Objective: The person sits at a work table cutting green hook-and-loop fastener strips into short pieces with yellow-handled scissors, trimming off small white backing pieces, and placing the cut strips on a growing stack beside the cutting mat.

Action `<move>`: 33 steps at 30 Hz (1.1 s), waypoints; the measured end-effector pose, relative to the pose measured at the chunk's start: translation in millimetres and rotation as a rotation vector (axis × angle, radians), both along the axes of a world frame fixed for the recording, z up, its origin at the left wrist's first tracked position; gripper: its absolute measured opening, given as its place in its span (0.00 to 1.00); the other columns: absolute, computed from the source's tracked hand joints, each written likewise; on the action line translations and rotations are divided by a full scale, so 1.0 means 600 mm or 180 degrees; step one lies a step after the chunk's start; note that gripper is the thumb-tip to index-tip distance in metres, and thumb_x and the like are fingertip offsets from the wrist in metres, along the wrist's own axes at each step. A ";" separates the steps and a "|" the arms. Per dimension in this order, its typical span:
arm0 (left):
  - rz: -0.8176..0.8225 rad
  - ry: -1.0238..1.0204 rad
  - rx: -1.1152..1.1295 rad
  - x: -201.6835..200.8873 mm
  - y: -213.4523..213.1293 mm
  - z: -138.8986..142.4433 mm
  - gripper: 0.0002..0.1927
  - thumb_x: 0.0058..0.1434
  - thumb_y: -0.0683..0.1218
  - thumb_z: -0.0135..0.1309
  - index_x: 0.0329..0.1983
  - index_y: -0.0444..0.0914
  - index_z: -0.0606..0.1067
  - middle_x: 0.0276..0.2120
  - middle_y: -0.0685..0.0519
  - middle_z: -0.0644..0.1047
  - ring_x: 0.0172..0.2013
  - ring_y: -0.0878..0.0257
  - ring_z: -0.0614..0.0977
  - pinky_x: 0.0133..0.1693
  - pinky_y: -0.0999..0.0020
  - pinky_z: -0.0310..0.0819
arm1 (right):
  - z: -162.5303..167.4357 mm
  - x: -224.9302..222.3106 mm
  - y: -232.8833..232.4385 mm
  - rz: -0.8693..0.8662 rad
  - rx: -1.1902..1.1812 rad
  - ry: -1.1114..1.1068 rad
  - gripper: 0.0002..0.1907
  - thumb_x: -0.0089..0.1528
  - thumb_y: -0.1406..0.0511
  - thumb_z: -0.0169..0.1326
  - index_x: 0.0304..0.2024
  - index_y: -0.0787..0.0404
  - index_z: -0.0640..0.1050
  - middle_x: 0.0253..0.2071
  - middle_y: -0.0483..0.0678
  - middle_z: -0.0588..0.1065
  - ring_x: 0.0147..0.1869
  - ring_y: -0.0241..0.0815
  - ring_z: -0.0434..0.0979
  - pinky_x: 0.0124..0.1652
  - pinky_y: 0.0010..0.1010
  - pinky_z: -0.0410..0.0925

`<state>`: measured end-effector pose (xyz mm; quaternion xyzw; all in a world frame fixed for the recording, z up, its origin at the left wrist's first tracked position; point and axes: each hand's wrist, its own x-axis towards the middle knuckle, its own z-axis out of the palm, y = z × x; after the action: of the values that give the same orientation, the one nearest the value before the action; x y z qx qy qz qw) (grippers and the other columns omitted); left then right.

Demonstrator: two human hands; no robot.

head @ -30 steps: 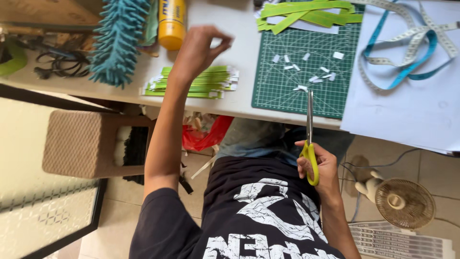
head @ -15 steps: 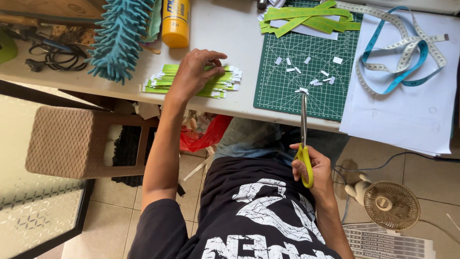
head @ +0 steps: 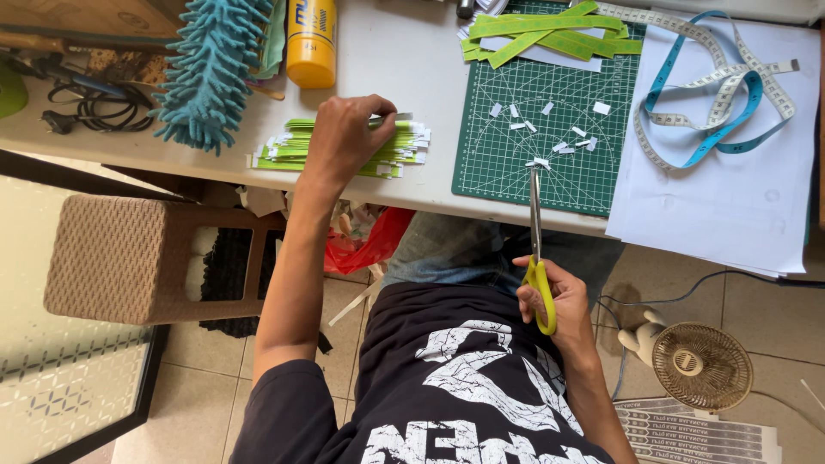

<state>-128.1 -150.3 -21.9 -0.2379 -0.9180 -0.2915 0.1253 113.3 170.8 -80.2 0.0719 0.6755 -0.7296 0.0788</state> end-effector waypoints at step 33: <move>-0.0400 -0.0014 0.1353 0.034 0.082 -0.023 0.07 0.65 0.39 0.62 0.39 0.35 0.74 0.38 0.49 0.80 0.39 0.61 0.84 0.43 0.70 0.85 | -0.010 0.004 0.010 -0.0048 -0.0083 -0.0007 0.26 0.58 0.58 0.64 0.54 0.66 0.77 0.23 0.43 0.74 0.22 0.29 0.73 0.22 0.20 0.68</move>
<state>-107.5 -101.1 -35.5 -0.2622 -0.8196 -0.4862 0.1522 115.6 176.7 -86.0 0.0767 0.6652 -0.7389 0.0750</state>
